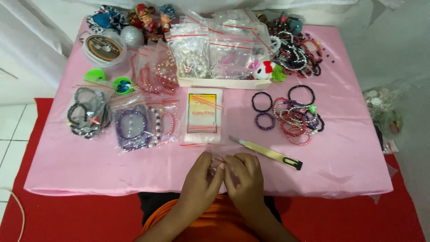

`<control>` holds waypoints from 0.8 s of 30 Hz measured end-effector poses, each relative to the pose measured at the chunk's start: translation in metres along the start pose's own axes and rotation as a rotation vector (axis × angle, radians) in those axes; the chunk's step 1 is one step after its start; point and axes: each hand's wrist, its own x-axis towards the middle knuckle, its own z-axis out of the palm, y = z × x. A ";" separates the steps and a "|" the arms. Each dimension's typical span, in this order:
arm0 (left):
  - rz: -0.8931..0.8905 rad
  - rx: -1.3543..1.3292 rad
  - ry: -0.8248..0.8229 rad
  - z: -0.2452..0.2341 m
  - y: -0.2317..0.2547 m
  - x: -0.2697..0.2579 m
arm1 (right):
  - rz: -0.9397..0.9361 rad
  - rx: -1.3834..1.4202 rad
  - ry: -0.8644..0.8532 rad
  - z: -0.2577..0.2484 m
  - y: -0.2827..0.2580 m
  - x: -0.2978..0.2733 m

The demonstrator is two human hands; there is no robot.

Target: The person is packaging handmade beaded bracelets into small plastic zip-lock bags at a workshop table.

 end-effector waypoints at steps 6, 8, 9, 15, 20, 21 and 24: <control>-0.006 0.010 0.014 -0.007 -0.007 -0.004 | 0.073 0.246 -0.199 -0.019 0.016 0.004; 0.040 -0.049 -0.003 -0.004 -0.010 -0.005 | 0.051 0.260 -0.252 -0.031 0.016 0.009; 0.084 -0.105 -0.025 -0.003 -0.012 -0.006 | 0.035 0.274 -0.303 -0.037 0.015 0.010; 0.042 -0.235 -0.080 -0.001 -0.021 -0.009 | 0.259 0.328 -0.562 -0.049 0.008 0.013; 0.073 -0.221 -0.080 -0.009 -0.009 -0.008 | 0.153 0.487 -0.369 -0.052 -0.008 0.013; 0.070 -0.220 -0.077 -0.010 -0.006 -0.007 | 0.166 0.505 -0.357 -0.056 -0.011 0.017; 0.039 -0.213 -0.102 -0.008 -0.013 -0.008 | 0.182 0.570 -0.357 -0.056 -0.011 0.019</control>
